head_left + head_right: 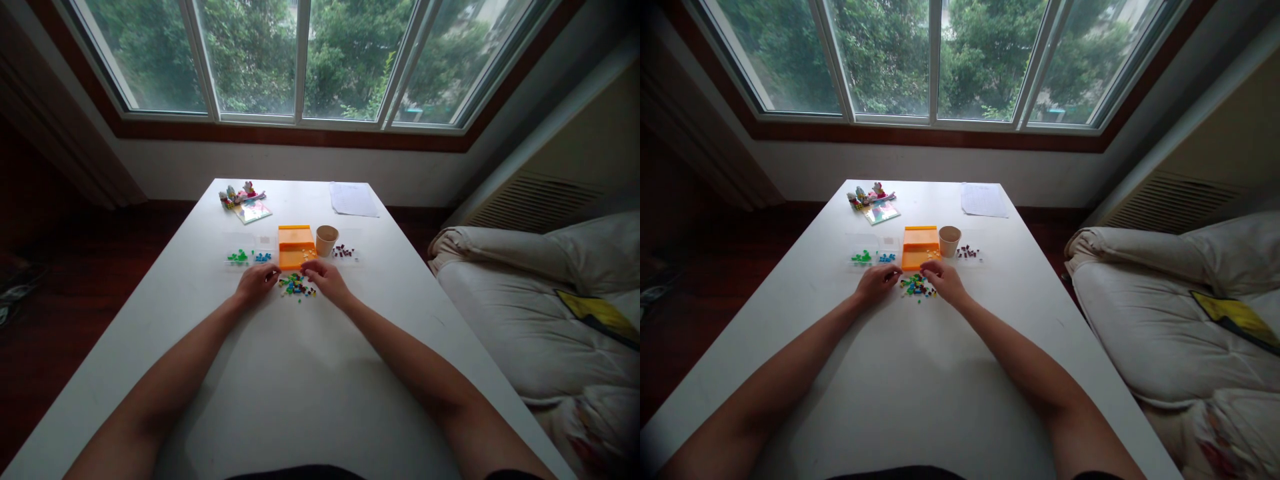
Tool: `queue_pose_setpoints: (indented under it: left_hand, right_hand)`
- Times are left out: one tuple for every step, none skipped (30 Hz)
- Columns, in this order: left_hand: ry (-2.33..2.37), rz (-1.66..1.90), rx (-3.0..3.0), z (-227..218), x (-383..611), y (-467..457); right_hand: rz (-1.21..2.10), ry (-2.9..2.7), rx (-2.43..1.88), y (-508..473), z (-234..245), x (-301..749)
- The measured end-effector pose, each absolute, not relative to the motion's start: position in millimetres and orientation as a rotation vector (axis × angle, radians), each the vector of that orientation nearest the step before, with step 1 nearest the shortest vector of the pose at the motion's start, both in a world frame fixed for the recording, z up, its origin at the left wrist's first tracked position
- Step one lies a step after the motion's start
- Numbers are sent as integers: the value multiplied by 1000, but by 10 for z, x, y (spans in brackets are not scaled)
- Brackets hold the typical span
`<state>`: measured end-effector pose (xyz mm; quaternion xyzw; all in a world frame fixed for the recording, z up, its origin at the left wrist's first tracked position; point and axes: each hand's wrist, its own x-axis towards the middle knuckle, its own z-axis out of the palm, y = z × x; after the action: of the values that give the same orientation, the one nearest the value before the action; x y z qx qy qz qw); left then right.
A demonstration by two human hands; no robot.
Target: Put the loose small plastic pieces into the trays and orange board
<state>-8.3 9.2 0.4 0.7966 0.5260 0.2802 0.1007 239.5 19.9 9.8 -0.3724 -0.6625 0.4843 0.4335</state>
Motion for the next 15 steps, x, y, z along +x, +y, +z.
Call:
queue_pose_setpoints:
  left_hand:
    - [1557,823,2352,6,-87,90]
    - [1560,820,2350,10,-90,88]
    - [1562,819,2349,14,-94,85]
    - [1564,818,2347,19,-97,82]
    - [1571,819,2343,25,-99,80]
    - [1580,818,2338,29,-100,77]
    - [1590,817,2332,33,-100,76]
    - [1598,818,2327,34,-99,75]
    - [1602,821,2325,34,-98,76]
    - [1602,827,2327,32,-95,77]
    - [1598,833,2333,29,-92,78]
    - [1595,838,2338,26,-89,81]
    - [1594,843,2342,22,-86,83]
    - [1596,845,2345,18,-84,85]
    - [1597,846,2347,16,-82,86]
  right_hand:
    - [1083,-1827,-932,129,128,2358]
    - [952,-1990,-906,59,153,2318]
    - [820,-2123,-862,-6,169,2276]
    - [684,-2208,-835,-63,175,2233]
    - [563,-2269,-817,-108,170,2191]
    - [458,-2320,-808,-141,155,2150]
    - [369,-2360,-807,-163,133,2114]
    - [290,-2394,-811,-176,107,2083]
    - [222,-2424,-819,-181,80,2057]
    - [164,-2448,-829,-181,53,2038]
    - [116,-2466,-839,-178,29,2024]
    - [80,-2482,-847,-175,8,2016]
    - [55,-2494,-852,-171,-9,2011]
    - [40,-2501,-856,-168,-23,2010]
    - [32,-2504,-859,-165,-35,2010]
